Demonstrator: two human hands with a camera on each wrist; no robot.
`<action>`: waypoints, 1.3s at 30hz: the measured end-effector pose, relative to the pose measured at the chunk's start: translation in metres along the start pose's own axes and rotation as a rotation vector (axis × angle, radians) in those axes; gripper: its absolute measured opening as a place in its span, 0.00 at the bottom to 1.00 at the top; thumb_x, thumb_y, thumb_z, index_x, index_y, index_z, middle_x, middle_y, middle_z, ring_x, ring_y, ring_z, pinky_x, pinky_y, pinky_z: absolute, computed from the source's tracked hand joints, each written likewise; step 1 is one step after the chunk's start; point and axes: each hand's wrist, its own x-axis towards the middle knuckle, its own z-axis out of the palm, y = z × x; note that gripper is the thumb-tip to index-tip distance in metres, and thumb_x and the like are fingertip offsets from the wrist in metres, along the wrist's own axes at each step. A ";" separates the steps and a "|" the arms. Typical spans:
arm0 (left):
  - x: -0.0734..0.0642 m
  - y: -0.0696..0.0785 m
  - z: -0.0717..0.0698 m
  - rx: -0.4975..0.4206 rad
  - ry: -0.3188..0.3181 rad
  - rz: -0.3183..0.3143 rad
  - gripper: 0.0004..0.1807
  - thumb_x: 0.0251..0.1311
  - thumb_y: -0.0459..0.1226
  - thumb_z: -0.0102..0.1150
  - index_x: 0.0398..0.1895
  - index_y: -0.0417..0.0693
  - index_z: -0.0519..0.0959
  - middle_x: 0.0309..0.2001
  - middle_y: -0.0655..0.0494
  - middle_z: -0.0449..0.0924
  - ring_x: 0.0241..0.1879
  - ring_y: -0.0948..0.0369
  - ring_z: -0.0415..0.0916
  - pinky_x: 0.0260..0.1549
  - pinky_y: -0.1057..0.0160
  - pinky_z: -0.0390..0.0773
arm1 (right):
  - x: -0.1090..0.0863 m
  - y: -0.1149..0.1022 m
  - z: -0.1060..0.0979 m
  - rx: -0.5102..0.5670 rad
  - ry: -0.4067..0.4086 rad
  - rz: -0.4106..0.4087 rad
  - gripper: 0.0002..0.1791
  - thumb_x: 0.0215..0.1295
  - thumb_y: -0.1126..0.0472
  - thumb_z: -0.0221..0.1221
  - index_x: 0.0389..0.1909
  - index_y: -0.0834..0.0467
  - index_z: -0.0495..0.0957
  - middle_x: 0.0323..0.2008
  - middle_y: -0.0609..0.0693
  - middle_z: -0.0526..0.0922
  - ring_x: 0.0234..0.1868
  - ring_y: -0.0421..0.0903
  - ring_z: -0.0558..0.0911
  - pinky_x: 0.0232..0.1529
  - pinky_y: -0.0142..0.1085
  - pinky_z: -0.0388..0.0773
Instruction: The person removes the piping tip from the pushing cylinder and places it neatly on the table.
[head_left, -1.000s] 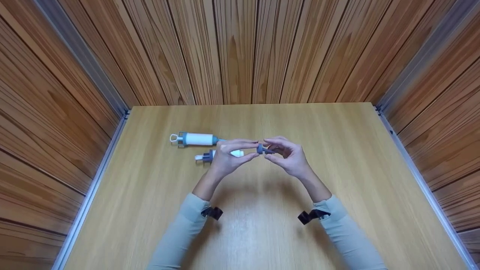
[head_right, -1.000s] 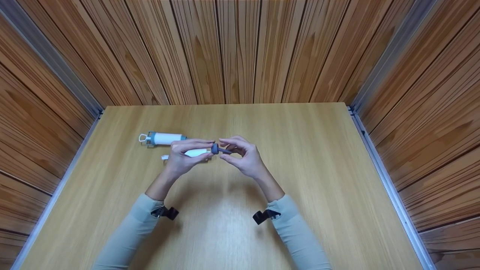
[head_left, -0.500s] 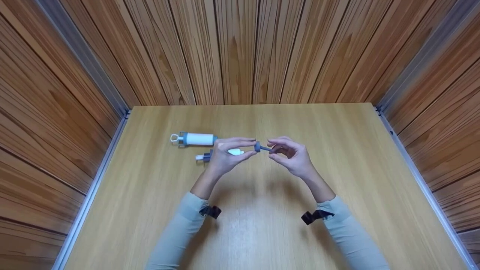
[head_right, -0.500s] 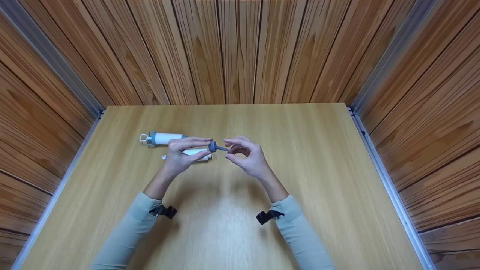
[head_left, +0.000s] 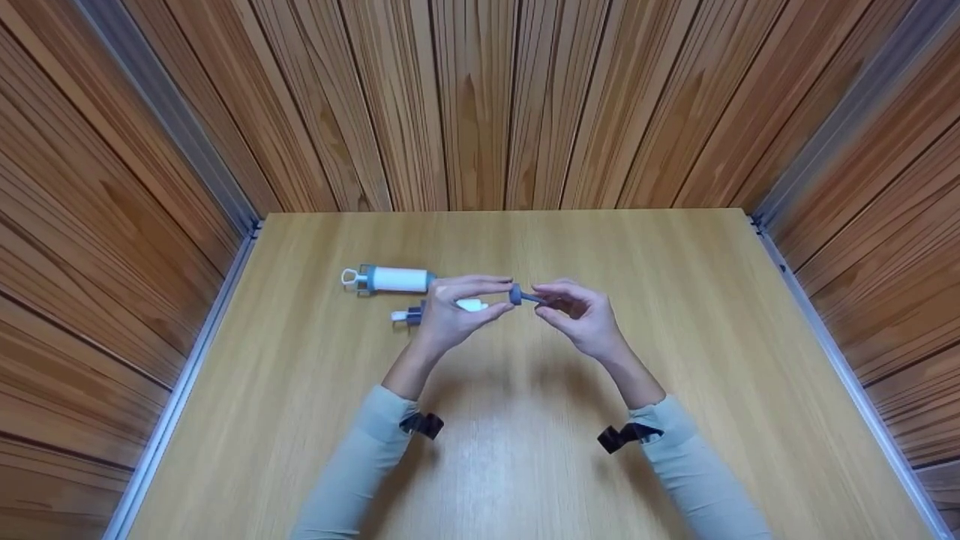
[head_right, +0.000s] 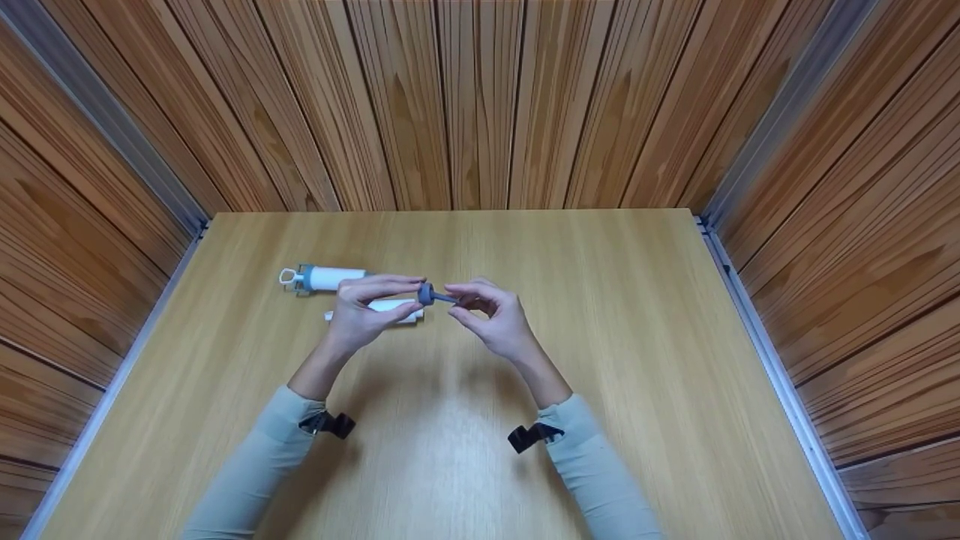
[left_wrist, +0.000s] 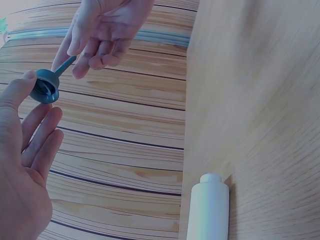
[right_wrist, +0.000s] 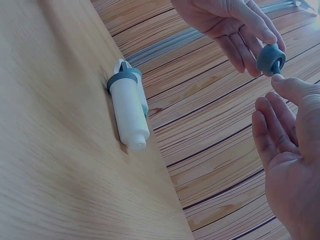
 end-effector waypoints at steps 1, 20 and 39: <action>0.000 0.000 0.000 -0.004 0.001 0.002 0.14 0.64 0.30 0.81 0.53 0.40 0.94 0.54 0.43 0.96 0.55 0.45 0.95 0.62 0.51 0.92 | 0.000 0.000 0.000 -0.002 0.002 0.002 0.17 0.69 0.84 0.65 0.58 0.80 0.83 0.50 0.37 0.92 0.51 0.35 0.92 0.55 0.27 0.89; -0.001 0.000 0.002 -0.072 -0.003 -0.031 0.15 0.64 0.31 0.81 0.54 0.40 0.94 0.54 0.43 0.96 0.56 0.46 0.95 0.64 0.56 0.90 | 0.001 -0.004 0.000 -0.050 0.029 -0.005 0.11 0.69 0.84 0.65 0.51 0.78 0.87 0.47 0.35 0.94 0.48 0.34 0.93 0.53 0.26 0.90; -0.002 0.000 0.007 -0.131 0.005 -0.066 0.17 0.61 0.28 0.82 0.53 0.36 0.93 0.52 0.40 0.96 0.53 0.44 0.95 0.61 0.60 0.91 | 0.006 -0.009 0.011 -0.024 0.060 -0.016 0.11 0.69 0.84 0.65 0.49 0.78 0.88 0.45 0.36 0.94 0.46 0.34 0.93 0.53 0.27 0.90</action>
